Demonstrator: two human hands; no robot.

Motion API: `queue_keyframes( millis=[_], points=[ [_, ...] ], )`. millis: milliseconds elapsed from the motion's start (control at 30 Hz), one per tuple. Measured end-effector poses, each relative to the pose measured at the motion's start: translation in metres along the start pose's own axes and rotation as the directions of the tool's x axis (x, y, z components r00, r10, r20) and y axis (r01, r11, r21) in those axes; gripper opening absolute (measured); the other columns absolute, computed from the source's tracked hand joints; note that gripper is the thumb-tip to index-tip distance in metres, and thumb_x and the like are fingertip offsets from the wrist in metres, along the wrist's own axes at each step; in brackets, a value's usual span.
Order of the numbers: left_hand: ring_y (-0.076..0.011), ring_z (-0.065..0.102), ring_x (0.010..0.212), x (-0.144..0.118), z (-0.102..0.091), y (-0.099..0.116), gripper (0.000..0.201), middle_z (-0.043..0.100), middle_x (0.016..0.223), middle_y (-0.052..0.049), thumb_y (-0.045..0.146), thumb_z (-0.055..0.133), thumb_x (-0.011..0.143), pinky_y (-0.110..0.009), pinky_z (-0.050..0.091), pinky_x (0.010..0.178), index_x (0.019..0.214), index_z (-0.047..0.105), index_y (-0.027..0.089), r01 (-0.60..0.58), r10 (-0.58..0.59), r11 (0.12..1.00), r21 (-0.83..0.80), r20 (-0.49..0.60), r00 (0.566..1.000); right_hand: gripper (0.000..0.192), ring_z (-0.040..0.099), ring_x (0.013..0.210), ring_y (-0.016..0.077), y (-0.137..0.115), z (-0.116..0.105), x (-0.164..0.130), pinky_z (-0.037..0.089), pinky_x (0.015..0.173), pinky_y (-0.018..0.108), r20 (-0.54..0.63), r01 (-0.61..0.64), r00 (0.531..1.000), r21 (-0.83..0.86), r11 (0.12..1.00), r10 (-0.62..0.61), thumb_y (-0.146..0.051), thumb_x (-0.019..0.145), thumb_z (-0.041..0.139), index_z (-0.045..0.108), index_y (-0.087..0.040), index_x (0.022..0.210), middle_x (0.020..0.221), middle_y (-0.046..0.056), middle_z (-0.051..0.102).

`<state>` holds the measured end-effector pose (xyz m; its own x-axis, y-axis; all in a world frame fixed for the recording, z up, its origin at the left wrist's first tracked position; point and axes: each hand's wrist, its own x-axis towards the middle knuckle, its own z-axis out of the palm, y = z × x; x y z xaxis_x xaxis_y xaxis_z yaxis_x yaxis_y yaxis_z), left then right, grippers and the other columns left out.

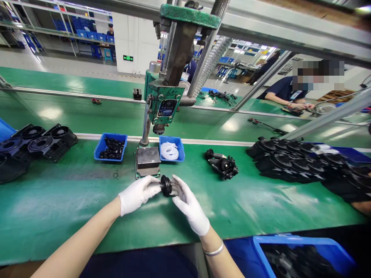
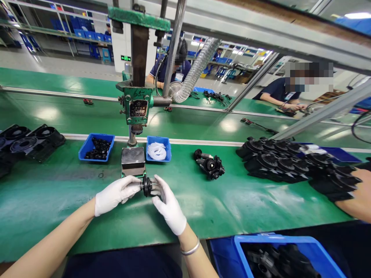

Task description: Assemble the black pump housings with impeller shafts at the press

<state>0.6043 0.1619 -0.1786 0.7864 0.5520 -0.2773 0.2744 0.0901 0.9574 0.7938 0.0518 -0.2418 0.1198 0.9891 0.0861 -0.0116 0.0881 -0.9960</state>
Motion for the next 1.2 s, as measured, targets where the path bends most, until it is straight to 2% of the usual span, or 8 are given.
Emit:
queue_keyframes(
  millis=[200, 333, 567, 800, 867, 933, 1000, 1200],
  points=[
    [-0.0095, 0.036, 0.052, -0.004, -0.005, -0.002, 0.044, 0.044, 0.066, 0.006, 0.057, 0.05, 0.089, -0.023, 0.031, 0.05, 0.108, 0.056, 0.017, -0.009, 0.004, 0.999, 0.044, 0.114, 0.993, 0.04, 0.054, 0.113, 0.0231, -0.027, 0.005, 0.005, 0.049, 0.095, 0.038, 0.061, 0.114, 0.993, -0.263, 0.958, -0.101, -0.017, 0.083, 0.057, 0.048, -0.025, 0.121, 0.124, 0.01, 0.052],
    [-0.013, 0.048, 0.065, -0.006, -0.01, -0.009, 0.039, 0.055, 0.081, 0.001, 0.052, 0.049, 0.092, -0.024, 0.039, 0.059, 0.111, 0.057, 0.019, -0.093, 0.066, 0.984, 0.153, 0.177, 0.982, 0.037, 0.054, 0.094, 0.0189, -0.031, 0.01, 0.009, 0.05, 0.084, 0.032, 0.125, 0.212, 0.976, -0.377, 0.902, -0.178, -0.008, 0.072, 0.055, 0.048, -0.023, 0.104, 0.106, 0.005, 0.05],
    [-0.0215, 0.062, 0.091, -0.005, -0.015, -0.009, 0.029, 0.066, 0.104, -0.007, 0.042, 0.049, 0.094, -0.034, 0.049, 0.082, 0.109, 0.054, 0.018, -0.168, 0.135, 0.961, 0.218, 0.157, 0.978, 0.038, 0.052, 0.089, 0.0183, -0.044, 0.014, 0.022, 0.049, 0.081, 0.031, 0.211, 0.271, 0.958, -0.444, 0.854, -0.194, -0.004, 0.066, 0.052, 0.044, -0.024, 0.098, 0.106, 0.005, 0.048],
    [-0.024, 0.063, 0.101, -0.009, -0.024, -0.008, 0.029, 0.067, 0.112, -0.008, 0.039, 0.052, 0.091, -0.036, 0.05, 0.087, 0.113, 0.053, 0.02, -0.168, 0.139, 0.954, 0.247, 0.133, 0.981, 0.035, 0.05, 0.089, 0.0203, -0.048, 0.023, 0.036, 0.046, 0.077, 0.032, 0.229, 0.368, 0.929, -0.49, 0.79, -0.291, -0.003, 0.059, 0.049, 0.042, -0.024, 0.086, 0.097, 0.004, 0.046],
    [-0.0277, 0.065, 0.097, -0.009, -0.022, -0.006, 0.03, 0.068, 0.107, -0.009, 0.035, 0.058, 0.086, -0.039, 0.05, 0.085, 0.112, 0.057, 0.02, -0.106, 0.103, 0.847, 0.521, 0.035, 0.994, 0.035, 0.049, 0.083, 0.0191, -0.044, 0.032, 0.041, 0.045, 0.073, 0.031, 0.23, 0.364, 0.931, -0.501, 0.785, -0.284, -0.003, 0.058, 0.049, 0.039, -0.024, 0.084, 0.093, 0.003, 0.046],
    [-0.0337, 0.066, 0.093, -0.005, -0.017, -0.006, 0.025, 0.068, 0.101, -0.014, 0.026, 0.056, 0.083, -0.046, 0.048, 0.084, 0.105, 0.061, 0.017, 0.013, 0.095, 0.639, 0.769, -0.096, 0.991, 0.035, 0.047, 0.077, 0.0182, -0.038, 0.043, 0.047, 0.043, 0.069, 0.031, 0.237, 0.355, 0.934, -0.516, 0.779, -0.268, -0.002, 0.057, 0.048, 0.038, -0.024, 0.083, 0.089, 0.002, 0.045],
    [-0.0376, 0.067, 0.088, 0.0, -0.013, -0.008, 0.023, 0.069, 0.094, -0.019, 0.019, 0.048, 0.082, -0.05, 0.047, 0.08, 0.096, 0.065, 0.013, 0.103, 0.094, 0.5, 0.86, -0.172, 0.981, 0.035, 0.046, 0.075, 0.0181, -0.032, 0.055, 0.052, 0.042, 0.067, 0.03, 0.255, 0.359, 0.932, -0.541, 0.761, -0.258, -0.002, 0.056, 0.049, 0.037, -0.023, 0.082, 0.087, 0.002, 0.044],
    [-0.0305, 0.068, 0.065, -0.001, -0.031, -0.024, 0.018, 0.07, 0.066, -0.011, 0.034, 0.063, 0.071, -0.036, 0.049, 0.061, 0.062, 0.067, 0.019, 0.123, 0.009, 0.443, 0.888, -0.142, 0.99, 0.035, 0.05, 0.075, 0.0186, -0.027, 0.073, 0.059, 0.045, 0.066, 0.032, 0.431, 0.469, 0.871, -0.585, 0.662, -0.236, -0.003, 0.057, 0.051, 0.042, -0.023, 0.084, 0.095, 0.004, 0.046]
  ],
)
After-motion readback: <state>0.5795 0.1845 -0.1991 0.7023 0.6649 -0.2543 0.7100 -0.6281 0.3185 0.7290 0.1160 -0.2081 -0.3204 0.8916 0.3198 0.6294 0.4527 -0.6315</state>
